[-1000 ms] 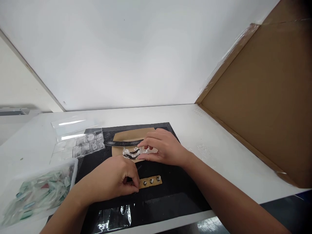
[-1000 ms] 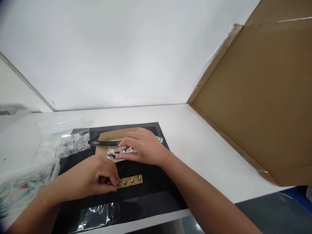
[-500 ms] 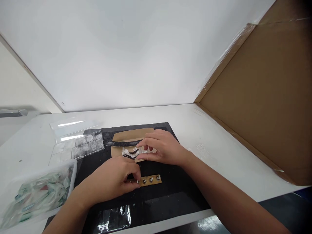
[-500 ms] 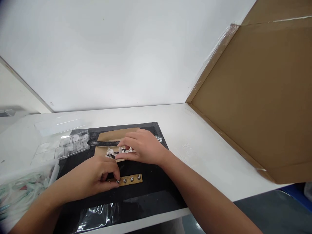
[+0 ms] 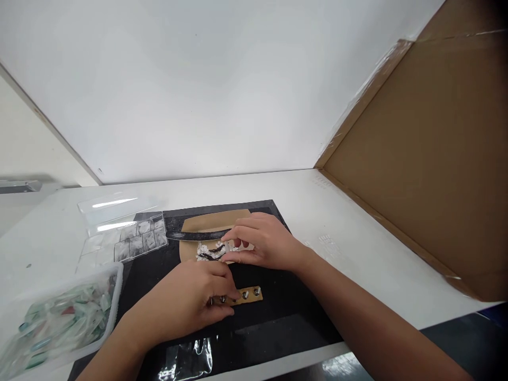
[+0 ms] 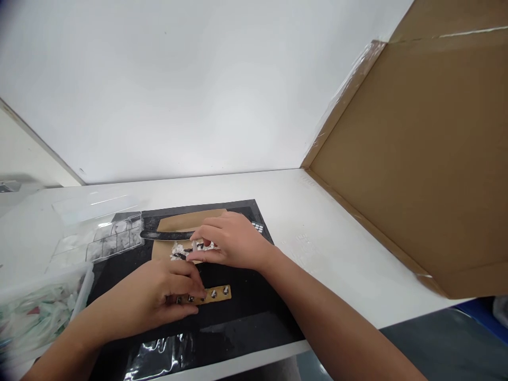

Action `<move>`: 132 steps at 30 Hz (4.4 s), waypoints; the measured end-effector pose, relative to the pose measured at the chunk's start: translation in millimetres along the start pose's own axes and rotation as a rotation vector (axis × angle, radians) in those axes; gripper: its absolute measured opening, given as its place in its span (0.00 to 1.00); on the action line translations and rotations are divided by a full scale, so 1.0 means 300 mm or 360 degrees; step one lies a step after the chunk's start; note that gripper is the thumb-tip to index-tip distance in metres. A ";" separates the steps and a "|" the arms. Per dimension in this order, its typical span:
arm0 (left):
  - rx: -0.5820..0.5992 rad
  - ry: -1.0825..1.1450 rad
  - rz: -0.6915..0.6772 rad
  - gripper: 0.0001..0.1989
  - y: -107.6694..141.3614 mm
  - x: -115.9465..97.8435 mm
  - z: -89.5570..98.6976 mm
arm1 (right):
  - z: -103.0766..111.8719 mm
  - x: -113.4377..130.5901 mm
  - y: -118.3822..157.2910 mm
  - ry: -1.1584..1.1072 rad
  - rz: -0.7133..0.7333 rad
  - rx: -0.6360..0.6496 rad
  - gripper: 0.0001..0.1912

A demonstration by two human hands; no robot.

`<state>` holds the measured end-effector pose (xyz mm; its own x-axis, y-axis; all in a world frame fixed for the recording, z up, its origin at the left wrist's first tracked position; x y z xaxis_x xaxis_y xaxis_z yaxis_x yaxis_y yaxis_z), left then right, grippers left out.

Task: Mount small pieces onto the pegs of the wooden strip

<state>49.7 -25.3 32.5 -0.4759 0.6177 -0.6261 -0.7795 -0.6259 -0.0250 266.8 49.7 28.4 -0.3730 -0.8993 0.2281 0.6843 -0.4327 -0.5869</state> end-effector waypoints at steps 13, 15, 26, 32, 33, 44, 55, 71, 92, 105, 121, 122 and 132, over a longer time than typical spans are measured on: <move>-0.0066 -0.0023 -0.0072 0.07 -0.011 -0.003 -0.010 | -0.001 -0.001 -0.001 -0.0007 -0.0001 -0.0009 0.18; -0.0072 -0.0004 -0.0081 0.06 -0.010 -0.002 -0.011 | -0.001 -0.005 -0.001 -0.0018 -0.0016 0.0007 0.18; -0.0067 -0.0006 -0.0082 0.06 -0.003 0.003 -0.018 | 0.005 -0.016 0.002 -0.0024 -0.0070 0.0024 0.19; -0.0072 -0.0094 -0.0021 0.12 -0.004 0.004 -0.017 | 0.009 -0.024 0.004 -0.0021 -0.0093 0.0012 0.19; -0.0064 -0.0139 -0.0020 0.13 -0.005 0.005 -0.020 | 0.009 -0.026 0.004 -0.0026 -0.0099 0.0012 0.19; -0.0033 -0.0300 -0.0030 0.10 -0.015 -0.005 -0.039 | 0.015 -0.024 0.002 -0.0004 -0.0075 0.0002 0.19; -0.0080 -0.0368 -0.0076 0.13 -0.025 -0.021 -0.060 | 0.008 -0.035 0.007 0.0007 -0.0060 -0.0025 0.18; -0.0188 -0.0455 -0.0191 0.17 -0.038 -0.022 -0.095 | 0.004 -0.039 0.008 0.0020 -0.0083 0.0010 0.19; -0.0227 -0.0430 -0.0147 0.14 -0.032 -0.022 -0.067 | 0.006 -0.043 0.008 -0.0015 -0.0119 0.0053 0.18; -0.0268 -0.0363 -0.0195 0.10 -0.023 0.000 -0.070 | 0.003 -0.043 0.011 0.0009 -0.0108 0.0031 0.18; -0.0171 -0.0327 -0.0136 0.01 -0.019 0.000 -0.034 | 0.009 -0.039 0.011 0.0010 -0.0123 0.0052 0.18; -0.0172 -0.0326 -0.0140 0.02 -0.020 0.001 -0.035 | 0.008 -0.039 0.010 0.0012 -0.0123 0.0053 0.18; -0.0170 -0.0353 -0.0066 0.04 -0.010 -0.004 -0.021 | 0.007 -0.043 0.012 0.0019 -0.0128 0.0069 0.18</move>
<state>55.3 -27.2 28.4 -0.5313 0.7259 -0.4368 -0.7583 -0.6374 -0.1369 275.3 59.5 24.9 -0.4353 -0.8607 0.2638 0.6780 -0.5063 -0.5329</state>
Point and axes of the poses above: each hand's wrist, its own y-axis away from the middle knuckle, its own z-axis out of the back of the hand, x = y × z, the point moved 1 cm from there along -y, towards the middle knuckle, and after that the axes turned 2 degrees about -z, right-handed, at the moved point
